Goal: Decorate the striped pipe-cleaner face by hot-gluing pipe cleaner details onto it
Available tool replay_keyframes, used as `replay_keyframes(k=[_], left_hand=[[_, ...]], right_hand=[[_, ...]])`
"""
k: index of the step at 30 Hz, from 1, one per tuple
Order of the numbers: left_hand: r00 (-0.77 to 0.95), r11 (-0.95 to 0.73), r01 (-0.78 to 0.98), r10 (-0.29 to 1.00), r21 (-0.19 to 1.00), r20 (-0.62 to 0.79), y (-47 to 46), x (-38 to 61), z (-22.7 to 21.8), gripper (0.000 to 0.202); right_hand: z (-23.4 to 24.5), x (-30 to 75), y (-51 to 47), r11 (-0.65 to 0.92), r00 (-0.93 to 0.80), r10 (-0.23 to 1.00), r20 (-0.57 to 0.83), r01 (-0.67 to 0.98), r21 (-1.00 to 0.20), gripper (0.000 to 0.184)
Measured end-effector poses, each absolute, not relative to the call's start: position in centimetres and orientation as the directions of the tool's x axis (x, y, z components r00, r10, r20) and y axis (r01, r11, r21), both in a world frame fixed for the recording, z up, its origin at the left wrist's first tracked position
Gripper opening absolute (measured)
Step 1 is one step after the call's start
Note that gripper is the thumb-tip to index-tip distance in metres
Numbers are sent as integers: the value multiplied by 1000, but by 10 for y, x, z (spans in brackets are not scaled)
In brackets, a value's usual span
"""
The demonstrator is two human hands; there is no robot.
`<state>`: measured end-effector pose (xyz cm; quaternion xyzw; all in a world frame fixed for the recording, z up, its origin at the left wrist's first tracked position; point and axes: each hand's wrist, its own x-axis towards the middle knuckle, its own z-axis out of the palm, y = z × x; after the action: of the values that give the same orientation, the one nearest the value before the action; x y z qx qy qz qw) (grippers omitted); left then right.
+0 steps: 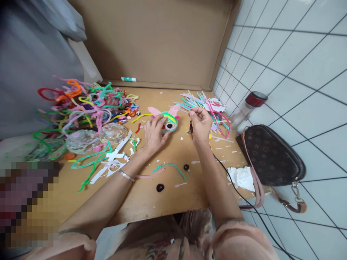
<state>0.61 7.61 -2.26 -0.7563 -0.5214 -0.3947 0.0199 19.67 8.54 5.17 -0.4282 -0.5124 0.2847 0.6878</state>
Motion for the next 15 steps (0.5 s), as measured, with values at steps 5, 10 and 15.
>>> replay_keyframes(k=[5, 10, 15], left_hand=[[150, -444, 821, 773, 358, 616, 74, 7, -20, 54], [149, -428, 842, 769, 327, 622, 76, 7, -21, 56], [156, -435, 838, 771, 330, 618, 75, 7, -18, 54]], right_hand=[[50, 188, 52, 559, 377, 762, 527, 29, -829, 20], [20, 181, 43, 453, 398, 814, 423, 19, -891, 23], [7, 177, 42, 365, 353, 875, 332, -31, -930, 27]])
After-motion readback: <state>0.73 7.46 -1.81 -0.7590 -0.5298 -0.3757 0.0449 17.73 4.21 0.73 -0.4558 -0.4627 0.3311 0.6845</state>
